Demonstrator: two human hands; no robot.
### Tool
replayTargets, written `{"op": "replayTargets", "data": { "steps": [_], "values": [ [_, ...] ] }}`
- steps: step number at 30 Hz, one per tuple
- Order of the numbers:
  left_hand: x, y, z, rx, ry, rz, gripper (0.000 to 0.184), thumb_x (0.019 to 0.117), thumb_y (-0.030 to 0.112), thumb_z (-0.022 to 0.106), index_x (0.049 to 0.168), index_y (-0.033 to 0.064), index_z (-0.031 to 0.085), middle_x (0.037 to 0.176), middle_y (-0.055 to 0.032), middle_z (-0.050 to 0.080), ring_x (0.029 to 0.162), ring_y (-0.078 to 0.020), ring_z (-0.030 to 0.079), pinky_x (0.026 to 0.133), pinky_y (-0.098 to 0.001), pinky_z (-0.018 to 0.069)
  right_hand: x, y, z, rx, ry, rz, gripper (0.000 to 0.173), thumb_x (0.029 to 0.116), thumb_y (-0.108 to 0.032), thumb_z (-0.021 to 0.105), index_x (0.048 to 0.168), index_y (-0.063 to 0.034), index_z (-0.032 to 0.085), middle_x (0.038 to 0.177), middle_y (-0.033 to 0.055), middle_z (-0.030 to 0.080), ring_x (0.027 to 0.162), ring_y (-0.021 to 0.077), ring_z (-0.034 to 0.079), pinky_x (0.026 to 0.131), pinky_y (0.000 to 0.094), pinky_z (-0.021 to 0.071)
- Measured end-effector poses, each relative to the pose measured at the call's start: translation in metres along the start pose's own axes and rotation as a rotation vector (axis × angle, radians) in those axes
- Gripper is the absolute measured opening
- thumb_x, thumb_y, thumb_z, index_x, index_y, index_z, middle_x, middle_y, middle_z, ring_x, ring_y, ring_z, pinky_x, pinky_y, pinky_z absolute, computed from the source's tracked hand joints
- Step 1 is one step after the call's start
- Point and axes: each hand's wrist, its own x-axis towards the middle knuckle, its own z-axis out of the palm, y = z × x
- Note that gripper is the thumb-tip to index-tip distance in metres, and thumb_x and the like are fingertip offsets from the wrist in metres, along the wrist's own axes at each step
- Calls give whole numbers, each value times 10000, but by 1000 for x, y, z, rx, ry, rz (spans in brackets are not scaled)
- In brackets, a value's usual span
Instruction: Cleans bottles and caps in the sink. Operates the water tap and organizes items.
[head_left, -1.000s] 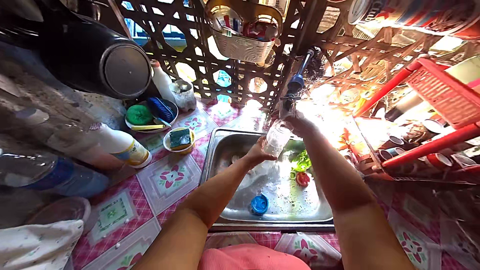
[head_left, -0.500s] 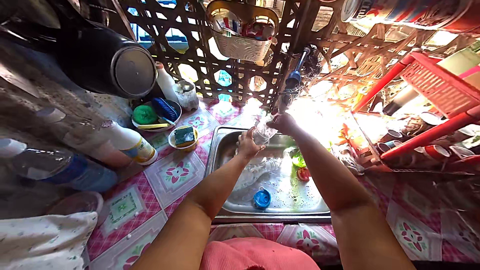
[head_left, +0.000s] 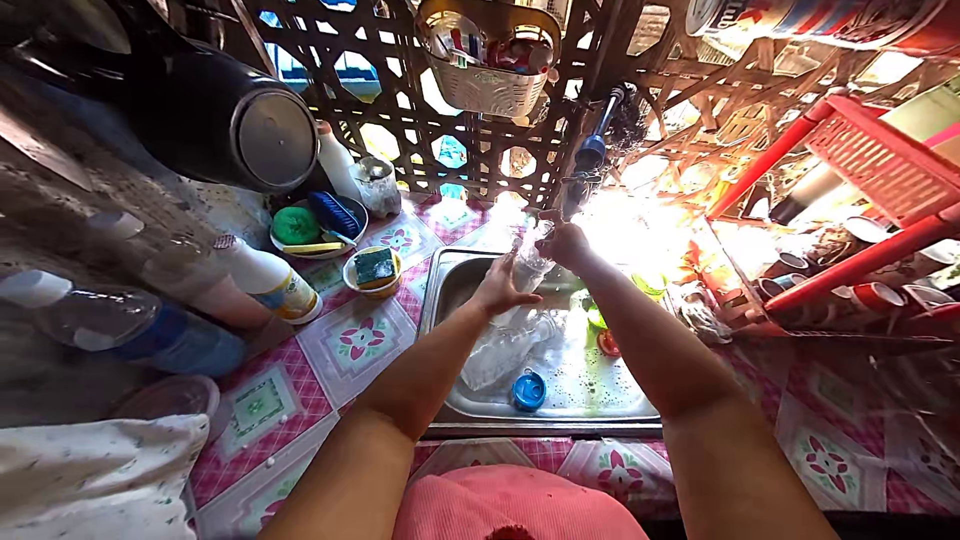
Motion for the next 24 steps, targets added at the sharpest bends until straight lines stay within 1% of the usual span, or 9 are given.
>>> {"op": "replayTargets", "data": {
  "steps": [4,7,9,11,13,16,18,21,24],
  "values": [
    [7,16,7,-12,94,-47,971,715,283,930,1504,41,418,1428,-241,520,1300,-378,537,1081,-548,455,-7,4,0,-64,-40,-240,699,877,-67,746,1498,-83,424,1071,231,681,968,372,688,904,564,550],
    [11,9,-1,-420,-149,-51,823,724,73,893,1430,12,474,1314,-205,616,1205,-279,613,1033,-471,512,-12,14,-14,-144,32,-327,805,842,-248,826,1522,-72,432,1335,260,589,1270,436,534,1092,621,392],
    [14,7,-1,-460,-293,-57,827,730,87,877,1445,39,465,1308,-184,623,1199,-253,617,1028,-454,515,-14,30,-16,131,22,-271,1067,720,-234,911,1563,-18,293,1556,236,388,1446,328,379,1203,487,322],
    [13,8,4,-463,-327,-52,899,714,128,892,1480,68,426,1323,-169,619,1198,-243,621,1022,-445,524,-15,46,-9,471,-63,-137,1163,672,-155,912,1586,-84,196,1502,164,464,1321,217,530,1069,401,495],
    [11,8,9,-491,-313,-39,998,717,129,897,1536,100,327,1366,-171,587,1223,-245,604,1032,-445,518,-11,55,-3,573,-74,-94,981,674,-115,886,1495,-50,354,1341,181,583,1153,248,628,926,423,570],
    [9,3,11,-494,-232,-28,1049,739,176,894,1583,143,273,1454,-149,541,1290,-239,570,1061,-444,503,-15,39,1,438,106,7,849,752,-189,884,1451,-5,439,1308,232,592,1151,327,615,978,511,526],
    [6,-4,7,-429,-190,-53,1076,760,191,894,1616,149,243,1589,-158,397,1410,-289,459,1117,-489,438,-16,28,8,317,225,37,855,760,-257,897,1441,13,455,1306,272,588,1182,383,599,1012,568,491],
    [-1,-15,2,-420,-165,-104,1023,764,117,871,1596,125,275,1557,-188,424,1385,-309,475,1105,-497,443,-16,27,16,201,65,-140,872,726,-223,910,1441,16,473,1310,256,602,1177,363,616,1008,528,512],
    [-9,-22,0,-420,-157,-99,975,805,67,812,1600,88,248,1590,-199,374,1412,-311,444,1113,-490,426,-16,24,22,230,231,-48,887,755,-260,900,1457,21,437,1367,279,560,1243,387,580,1044,550,487]
  ]
}}
